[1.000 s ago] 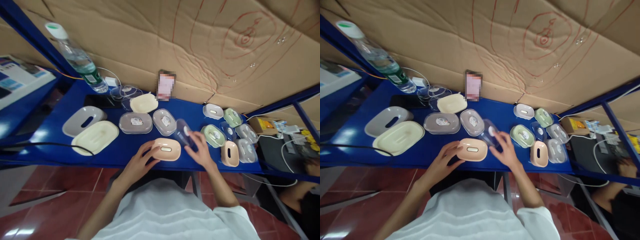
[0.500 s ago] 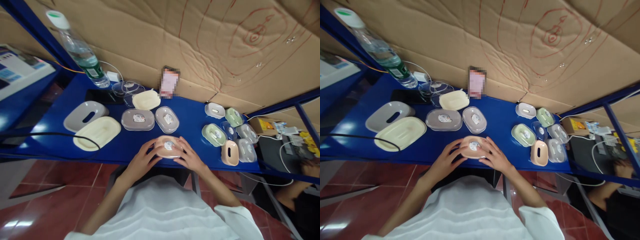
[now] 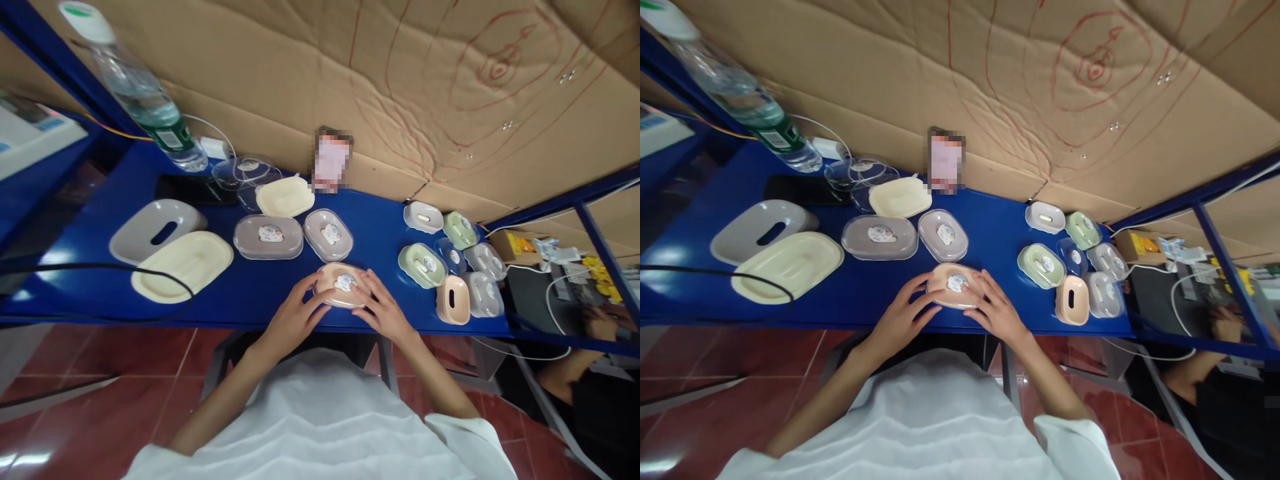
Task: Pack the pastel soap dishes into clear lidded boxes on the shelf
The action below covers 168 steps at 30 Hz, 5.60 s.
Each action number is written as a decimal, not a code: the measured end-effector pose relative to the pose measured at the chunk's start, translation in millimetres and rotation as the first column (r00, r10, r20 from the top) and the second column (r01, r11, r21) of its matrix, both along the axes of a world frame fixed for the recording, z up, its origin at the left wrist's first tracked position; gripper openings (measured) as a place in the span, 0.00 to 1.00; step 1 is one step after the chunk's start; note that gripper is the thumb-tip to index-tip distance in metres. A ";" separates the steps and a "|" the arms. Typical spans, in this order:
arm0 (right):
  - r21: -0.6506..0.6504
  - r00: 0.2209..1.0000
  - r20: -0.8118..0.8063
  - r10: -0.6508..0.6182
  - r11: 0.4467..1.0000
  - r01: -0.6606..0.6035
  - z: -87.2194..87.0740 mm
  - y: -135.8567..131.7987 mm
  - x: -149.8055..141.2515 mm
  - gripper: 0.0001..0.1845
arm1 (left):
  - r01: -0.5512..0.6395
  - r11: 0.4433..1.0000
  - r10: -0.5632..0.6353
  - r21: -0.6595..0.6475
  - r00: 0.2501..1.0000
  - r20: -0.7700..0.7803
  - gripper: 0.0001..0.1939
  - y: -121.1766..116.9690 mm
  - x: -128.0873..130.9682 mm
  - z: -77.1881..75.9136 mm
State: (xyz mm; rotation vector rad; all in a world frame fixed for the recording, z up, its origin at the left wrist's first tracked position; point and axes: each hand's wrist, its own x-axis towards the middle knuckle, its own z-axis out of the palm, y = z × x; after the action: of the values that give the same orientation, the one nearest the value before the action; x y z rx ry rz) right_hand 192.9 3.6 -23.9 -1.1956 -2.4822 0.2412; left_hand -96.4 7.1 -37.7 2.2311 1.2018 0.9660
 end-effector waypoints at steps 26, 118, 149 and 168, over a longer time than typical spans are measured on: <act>0.232 0.935 0.077 -0.347 0.918 0.322 24.0 85.9 -75.1 0.32 | 0.005 0.990 0.011 0.139 0.993 -0.115 0.27 55.8 -51.8 36.1; 0.225 0.857 -0.464 -0.223 0.906 0.357 28.4 -5.1 -90.1 0.14 | -0.027 0.999 0.023 -0.035 0.993 -0.112 0.21 8.4 -54.6 16.7; -0.071 0.980 -0.076 -0.183 0.981 0.178 -4.2 -13.5 -74.8 0.27 | -0.353 0.910 0.399 0.216 0.889 -0.227 0.16 75.1 -92.4 38.8; -0.104 0.990 -0.078 -0.118 0.988 0.110 -0.5 -10.4 -78.1 0.25 | -0.626 0.755 0.655 0.197 0.702 -0.278 0.15 48.5 -110.4 14.8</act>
State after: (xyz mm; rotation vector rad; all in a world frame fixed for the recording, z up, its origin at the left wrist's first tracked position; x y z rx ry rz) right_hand 114.8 -6.8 -24.4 -1.3352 -2.3448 0.3801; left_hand -206.8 55.6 -22.8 2.1096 2.2416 0.8949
